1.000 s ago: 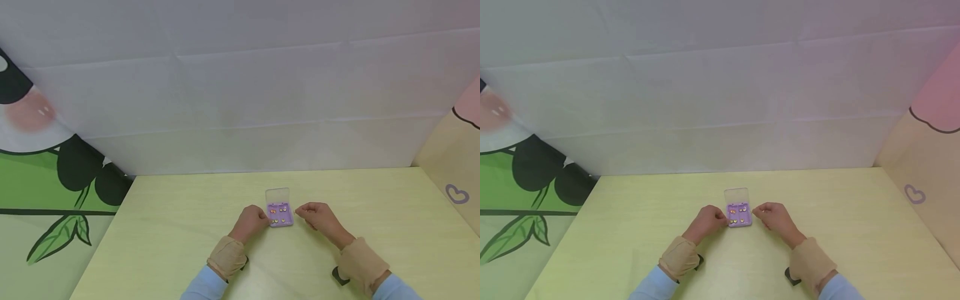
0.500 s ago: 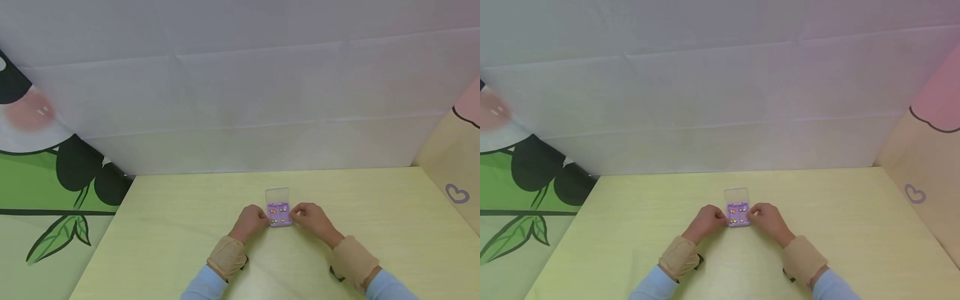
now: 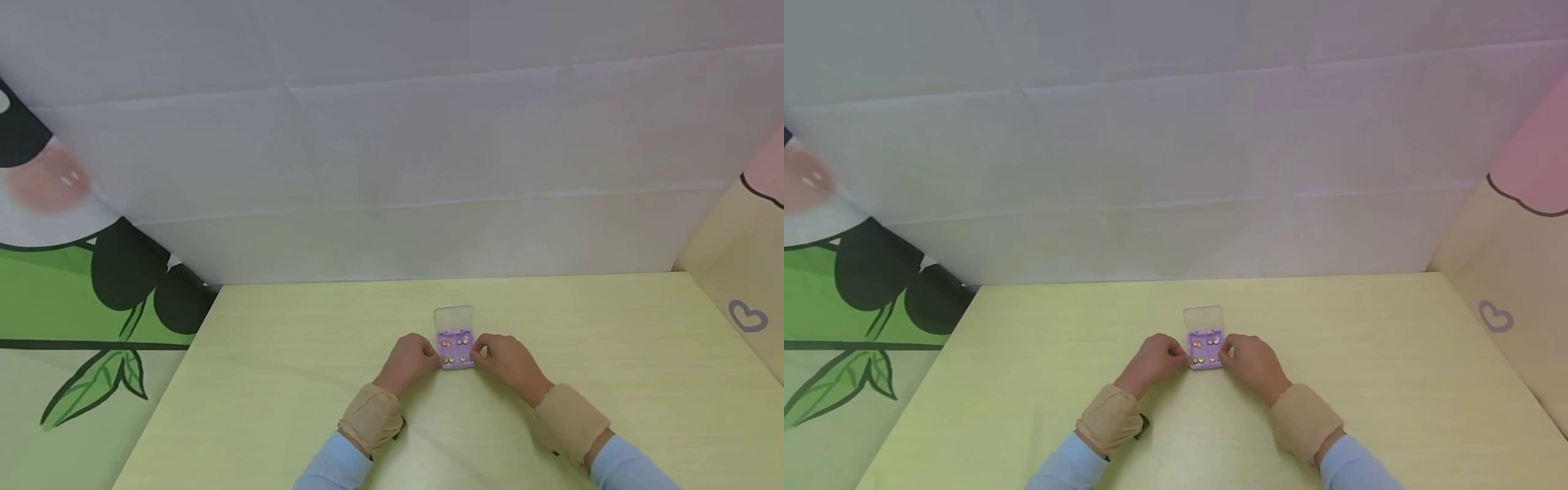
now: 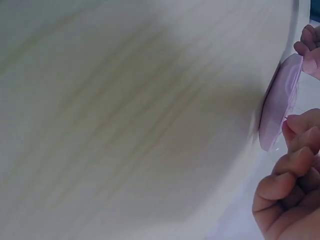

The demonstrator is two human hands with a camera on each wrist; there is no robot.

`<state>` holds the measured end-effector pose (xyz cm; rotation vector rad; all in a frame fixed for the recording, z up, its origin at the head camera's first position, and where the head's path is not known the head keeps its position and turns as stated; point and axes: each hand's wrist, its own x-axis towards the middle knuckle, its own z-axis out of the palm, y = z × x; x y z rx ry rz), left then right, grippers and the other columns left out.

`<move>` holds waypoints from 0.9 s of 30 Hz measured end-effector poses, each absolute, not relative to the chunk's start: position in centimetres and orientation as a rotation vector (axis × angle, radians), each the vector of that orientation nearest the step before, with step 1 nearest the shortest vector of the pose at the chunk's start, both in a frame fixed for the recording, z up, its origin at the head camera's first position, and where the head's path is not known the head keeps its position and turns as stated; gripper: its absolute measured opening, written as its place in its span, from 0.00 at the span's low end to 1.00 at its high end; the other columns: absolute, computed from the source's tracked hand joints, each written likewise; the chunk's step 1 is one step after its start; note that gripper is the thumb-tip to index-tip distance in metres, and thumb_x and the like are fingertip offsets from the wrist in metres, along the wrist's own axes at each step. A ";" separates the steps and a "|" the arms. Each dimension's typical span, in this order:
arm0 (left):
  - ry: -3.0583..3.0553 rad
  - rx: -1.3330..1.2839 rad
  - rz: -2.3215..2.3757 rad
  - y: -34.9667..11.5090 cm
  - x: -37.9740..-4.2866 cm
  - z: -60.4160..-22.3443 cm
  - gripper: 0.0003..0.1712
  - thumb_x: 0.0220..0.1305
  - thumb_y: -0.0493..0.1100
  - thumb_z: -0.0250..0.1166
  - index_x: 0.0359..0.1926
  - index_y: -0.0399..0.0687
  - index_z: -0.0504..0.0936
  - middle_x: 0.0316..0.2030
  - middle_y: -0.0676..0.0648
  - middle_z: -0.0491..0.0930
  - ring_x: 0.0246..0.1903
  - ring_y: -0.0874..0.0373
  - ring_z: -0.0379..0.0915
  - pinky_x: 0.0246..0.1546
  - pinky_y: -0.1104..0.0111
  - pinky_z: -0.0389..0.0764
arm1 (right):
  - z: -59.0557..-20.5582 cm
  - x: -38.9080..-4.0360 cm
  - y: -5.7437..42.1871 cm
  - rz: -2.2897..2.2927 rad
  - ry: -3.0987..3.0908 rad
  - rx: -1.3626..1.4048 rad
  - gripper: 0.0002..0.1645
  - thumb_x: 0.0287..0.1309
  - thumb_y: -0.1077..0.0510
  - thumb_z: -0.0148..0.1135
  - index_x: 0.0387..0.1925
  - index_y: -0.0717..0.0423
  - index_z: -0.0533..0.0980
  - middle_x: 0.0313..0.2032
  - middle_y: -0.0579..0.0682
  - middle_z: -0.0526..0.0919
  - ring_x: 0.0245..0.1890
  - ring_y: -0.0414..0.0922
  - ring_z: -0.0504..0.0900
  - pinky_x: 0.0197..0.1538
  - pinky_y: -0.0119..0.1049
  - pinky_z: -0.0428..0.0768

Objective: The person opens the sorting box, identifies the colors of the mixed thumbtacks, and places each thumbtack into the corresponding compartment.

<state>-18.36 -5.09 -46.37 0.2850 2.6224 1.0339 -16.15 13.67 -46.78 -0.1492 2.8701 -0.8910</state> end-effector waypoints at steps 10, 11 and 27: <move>2.620 0.288 1.054 -4.9 -19.0 -46.1 0.14 0.56 0.39 0.68 0.19 0.33 0.84 0.19 0.50 0.73 0.19 0.61 0.62 0.22 0.70 0.64 | -46.8 -17.1 13.4 -0.640 3.001 -0.400 0.05 0.54 0.63 0.61 0.29 0.58 0.82 0.20 0.49 0.82 0.20 0.41 0.68 0.27 0.38 0.75; 2.620 0.285 1.057 -4.8 -19.0 -46.1 0.14 0.56 0.39 0.68 0.19 0.33 0.84 0.19 0.50 0.73 0.19 0.61 0.62 0.21 0.70 0.64 | -46.9 -17.2 13.4 -0.623 3.014 -0.426 0.05 0.53 0.63 0.61 0.27 0.58 0.82 0.20 0.49 0.83 0.20 0.41 0.68 0.27 0.39 0.75; 2.637 0.277 1.068 -4.3 -19.4 -46.0 0.14 0.55 0.39 0.68 0.18 0.32 0.83 0.17 0.50 0.71 0.19 0.61 0.62 0.21 0.70 0.64 | -45.6 -18.2 14.4 -0.690 3.078 -0.427 0.08 0.55 0.61 0.62 0.33 0.60 0.84 0.17 0.47 0.78 0.19 0.39 0.66 0.24 0.36 0.71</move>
